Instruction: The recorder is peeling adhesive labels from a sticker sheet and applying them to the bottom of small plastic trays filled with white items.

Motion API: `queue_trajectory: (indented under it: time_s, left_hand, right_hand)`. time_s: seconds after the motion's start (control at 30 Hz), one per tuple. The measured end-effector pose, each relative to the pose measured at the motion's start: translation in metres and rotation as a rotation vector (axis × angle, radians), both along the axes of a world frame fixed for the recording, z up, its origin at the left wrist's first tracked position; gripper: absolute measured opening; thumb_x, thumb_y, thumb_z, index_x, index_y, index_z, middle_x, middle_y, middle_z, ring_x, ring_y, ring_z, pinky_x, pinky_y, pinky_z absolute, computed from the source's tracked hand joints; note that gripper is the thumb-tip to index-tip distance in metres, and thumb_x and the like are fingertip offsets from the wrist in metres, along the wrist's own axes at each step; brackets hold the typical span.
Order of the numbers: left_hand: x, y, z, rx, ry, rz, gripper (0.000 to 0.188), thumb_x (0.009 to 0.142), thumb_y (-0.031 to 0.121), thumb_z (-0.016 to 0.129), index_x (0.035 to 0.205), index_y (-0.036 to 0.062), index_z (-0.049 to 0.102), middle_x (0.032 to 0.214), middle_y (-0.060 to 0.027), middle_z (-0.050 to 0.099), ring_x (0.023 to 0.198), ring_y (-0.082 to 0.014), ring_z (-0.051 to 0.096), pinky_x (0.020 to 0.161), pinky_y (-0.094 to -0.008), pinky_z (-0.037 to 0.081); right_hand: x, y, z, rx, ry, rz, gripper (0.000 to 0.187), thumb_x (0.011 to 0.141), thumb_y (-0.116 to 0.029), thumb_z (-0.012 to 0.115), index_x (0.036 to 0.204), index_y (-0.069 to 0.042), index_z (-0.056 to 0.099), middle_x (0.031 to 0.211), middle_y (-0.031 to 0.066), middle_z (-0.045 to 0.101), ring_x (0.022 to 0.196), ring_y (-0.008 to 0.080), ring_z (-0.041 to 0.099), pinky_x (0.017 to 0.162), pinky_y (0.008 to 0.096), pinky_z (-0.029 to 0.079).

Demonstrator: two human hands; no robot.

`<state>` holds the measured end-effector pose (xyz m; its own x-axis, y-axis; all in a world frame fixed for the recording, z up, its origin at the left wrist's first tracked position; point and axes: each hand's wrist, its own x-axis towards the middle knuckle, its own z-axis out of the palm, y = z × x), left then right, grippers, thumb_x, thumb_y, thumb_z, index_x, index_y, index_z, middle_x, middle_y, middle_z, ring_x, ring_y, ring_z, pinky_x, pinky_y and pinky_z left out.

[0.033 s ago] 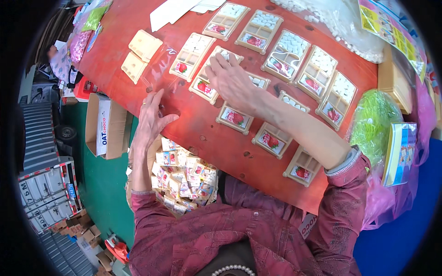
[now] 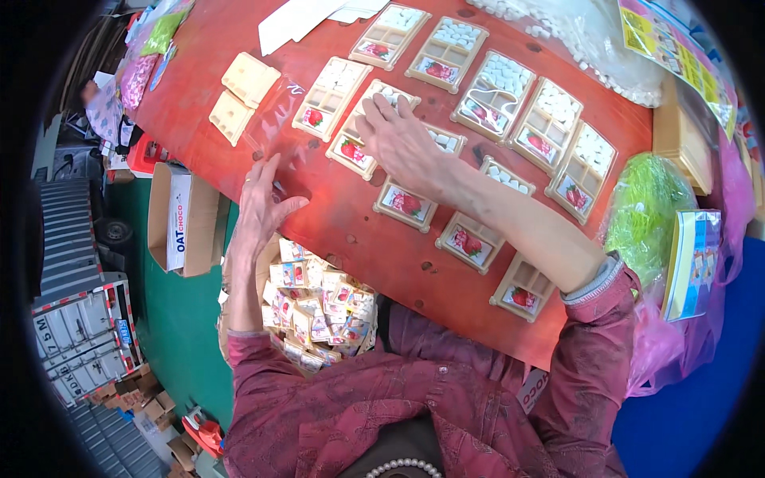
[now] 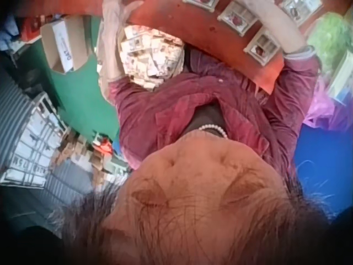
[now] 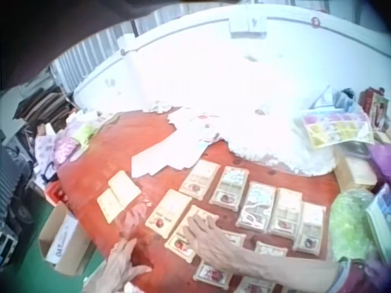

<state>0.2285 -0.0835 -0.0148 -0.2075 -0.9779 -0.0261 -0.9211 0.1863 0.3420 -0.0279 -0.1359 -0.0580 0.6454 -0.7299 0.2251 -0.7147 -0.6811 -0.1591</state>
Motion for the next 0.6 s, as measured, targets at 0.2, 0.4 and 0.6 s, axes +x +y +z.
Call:
queue_trajectory:
  time_s: [0.2,0.4,0.6]
  left_hand:
    - [-0.004,0.006,-0.005,-0.023,0.133,0.160,0.090,0.058,0.019,0.085,0.133,-0.0017,0.041,0.115,-0.0181,0.051,0.092,-0.0326,0.060,0.077,-0.0415,0.050]
    - [-0.003,0.014,-0.015,-0.070,0.153,0.216,0.083,0.059,0.015,0.085,0.130,-0.0018,0.046,0.104,-0.0154,0.054,0.086,-0.0279,0.060,0.073,-0.0385,0.051]
    - [-0.002,0.021,-0.004,0.006,0.436,0.419,0.035,0.074,-0.001,0.068,0.108,-0.0038,0.061,0.066,-0.0040,0.055,0.059,-0.0091,0.050,0.057,-0.0246,0.044]
  right_hand:
    - [0.000,0.007,-0.009,-0.075,-0.066,-0.049,0.048,0.078,-0.003,0.054,0.125,0.004,0.046,0.135,0.0243,0.040,0.129,0.0372,0.038,0.103,0.0498,0.035]
    - [-0.006,0.006,-0.001,-0.065,-0.098,0.077,0.045,0.078,-0.002,0.053,0.122,0.003,0.049,0.133,0.0218,0.044,0.128,0.0359,0.039,0.103,0.0500,0.036]
    - [-0.029,-0.016,0.040,0.075,-0.361,-0.089,0.023,0.089,-0.010,0.053,0.107,0.002,0.058,0.105,0.0224,0.058,0.099,0.0317,0.057,0.085,0.0411,0.046]
